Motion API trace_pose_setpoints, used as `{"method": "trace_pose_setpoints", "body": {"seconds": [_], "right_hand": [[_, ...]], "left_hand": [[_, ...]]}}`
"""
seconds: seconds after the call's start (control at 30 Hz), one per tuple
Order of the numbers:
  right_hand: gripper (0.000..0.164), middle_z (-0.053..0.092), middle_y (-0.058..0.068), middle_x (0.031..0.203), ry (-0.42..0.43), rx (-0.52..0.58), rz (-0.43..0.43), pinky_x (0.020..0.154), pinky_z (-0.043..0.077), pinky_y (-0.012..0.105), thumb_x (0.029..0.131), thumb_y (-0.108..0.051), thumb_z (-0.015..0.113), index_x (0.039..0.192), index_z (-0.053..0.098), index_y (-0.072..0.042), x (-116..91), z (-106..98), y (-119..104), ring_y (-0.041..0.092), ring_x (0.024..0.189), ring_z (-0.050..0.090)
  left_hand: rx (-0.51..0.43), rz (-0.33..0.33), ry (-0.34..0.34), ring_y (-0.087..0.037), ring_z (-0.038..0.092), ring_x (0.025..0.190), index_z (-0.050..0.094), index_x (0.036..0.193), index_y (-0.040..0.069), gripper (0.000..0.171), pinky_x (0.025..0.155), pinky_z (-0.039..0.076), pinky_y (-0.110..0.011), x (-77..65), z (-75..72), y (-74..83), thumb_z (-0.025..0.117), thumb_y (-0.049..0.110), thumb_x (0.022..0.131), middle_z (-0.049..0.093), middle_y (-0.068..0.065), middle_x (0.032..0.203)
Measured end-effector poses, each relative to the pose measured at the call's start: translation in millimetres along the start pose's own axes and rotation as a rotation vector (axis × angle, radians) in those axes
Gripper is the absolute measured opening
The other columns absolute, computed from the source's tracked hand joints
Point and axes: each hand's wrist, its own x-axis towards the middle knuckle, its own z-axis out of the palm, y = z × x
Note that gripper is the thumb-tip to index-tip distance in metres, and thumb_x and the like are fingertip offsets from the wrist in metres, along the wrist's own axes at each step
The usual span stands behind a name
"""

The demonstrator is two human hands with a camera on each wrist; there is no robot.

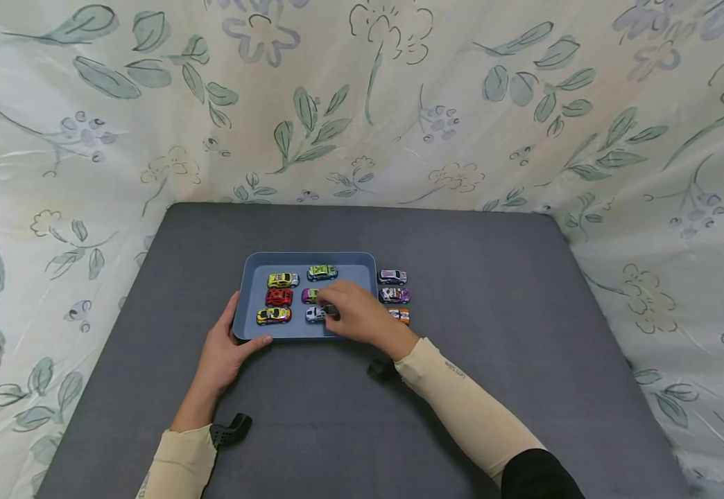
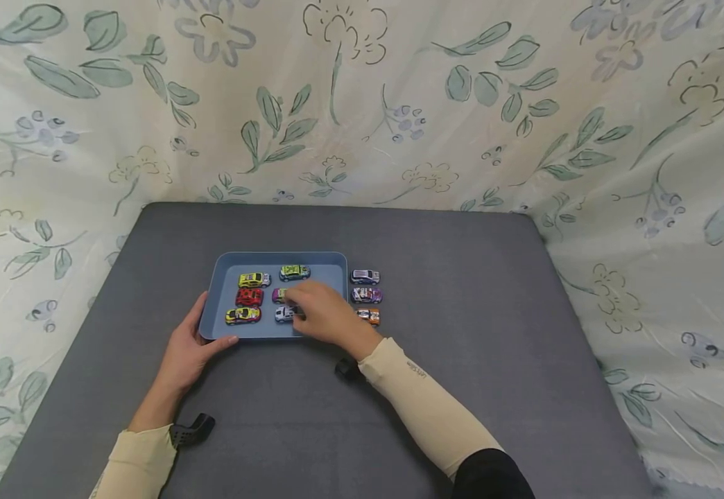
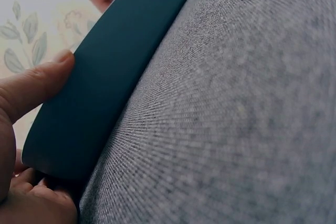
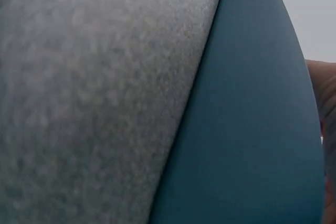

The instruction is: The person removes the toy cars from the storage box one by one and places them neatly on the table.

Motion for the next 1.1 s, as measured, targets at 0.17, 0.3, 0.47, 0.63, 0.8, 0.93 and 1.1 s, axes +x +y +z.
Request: {"method": "trace_pose_setpoints", "body": {"seconds": [0.17,0.3,0.47,0.63,0.8,0.93,1.1], "right_hand": [[0.019,0.072,0.000,0.106,-0.052,-0.007,0.024,0.094,0.053,0.038,0.092,-0.007,0.083,0.109,0.075,-0.009,-3,-1,3,0.018,0.101,0.065],[0.018,0.072,-0.001,0.105,-0.089,-0.015,0.052,0.090,0.054,0.037,0.093,-0.011,0.085,0.109,0.074,-0.013,-5,-2,5,0.016,0.096,0.063],[0.020,0.072,-0.001,0.107,-0.143,-0.021,0.088,0.086,0.055,0.036,0.094,-0.014,0.086,0.110,0.073,-0.014,-6,-5,5,0.015,0.094,0.064],[0.023,0.072,-0.001,0.114,-0.213,-0.018,0.110,0.089,0.055,0.036,0.098,-0.015,0.083,0.120,0.075,-0.015,-6,-15,3,0.015,0.100,0.066],[0.039,0.070,0.000,0.121,-0.332,-0.080,0.018,0.095,0.052,0.035,0.104,-0.002,0.066,0.133,0.079,-0.024,1,-26,4,0.015,0.104,0.062],[0.052,0.069,0.002,0.118,-0.415,-0.088,-0.030,0.095,0.051,0.034,0.105,0.009,0.052,0.131,0.081,-0.025,6,-28,1,0.016,0.101,0.060],[0.052,0.069,0.003,0.118,-0.428,-0.073,0.003,0.094,0.051,0.034,0.103,0.012,0.052,0.131,0.080,-0.020,5,-29,-2,0.016,0.098,0.059]], "left_hand": [[-0.012,0.002,0.001,-0.039,0.041,0.153,0.010,0.175,0.009,0.115,0.097,0.038,-0.004,-1.7,0.7,2.8,0.090,0.008,0.092,0.031,-0.024,0.173],[-0.028,0.005,-0.005,-0.039,0.041,0.152,0.010,0.176,0.010,0.114,0.097,0.039,-0.005,-2.1,0.5,4.0,0.089,0.008,0.093,0.032,-0.025,0.172],[-0.024,0.012,0.000,-0.039,0.042,0.152,0.010,0.175,0.009,0.115,0.097,0.040,-0.005,-1.9,1.2,1.4,0.089,0.007,0.092,0.031,-0.025,0.172],[-0.015,0.014,0.001,-0.039,0.040,0.153,0.010,0.175,0.008,0.114,0.099,0.038,-0.005,-0.7,1.6,0.0,0.089,0.007,0.093,0.029,-0.025,0.173],[-0.003,0.008,-0.002,-0.039,0.038,0.155,0.009,0.175,0.008,0.116,0.101,0.036,-0.006,0.9,0.7,1.1,0.089,0.008,0.092,0.027,-0.024,0.174],[-0.021,0.020,-0.002,-0.040,0.041,0.153,0.010,0.175,0.007,0.116,0.098,0.039,-0.005,0.1,-0.2,2.3,0.090,0.007,0.092,0.030,-0.025,0.173],[-0.016,0.016,0.000,-0.039,0.040,0.153,0.010,0.175,0.008,0.115,0.099,0.037,-0.005,0.0,-1.3,4.5,0.090,0.009,0.092,0.031,-0.025,0.173]]}}
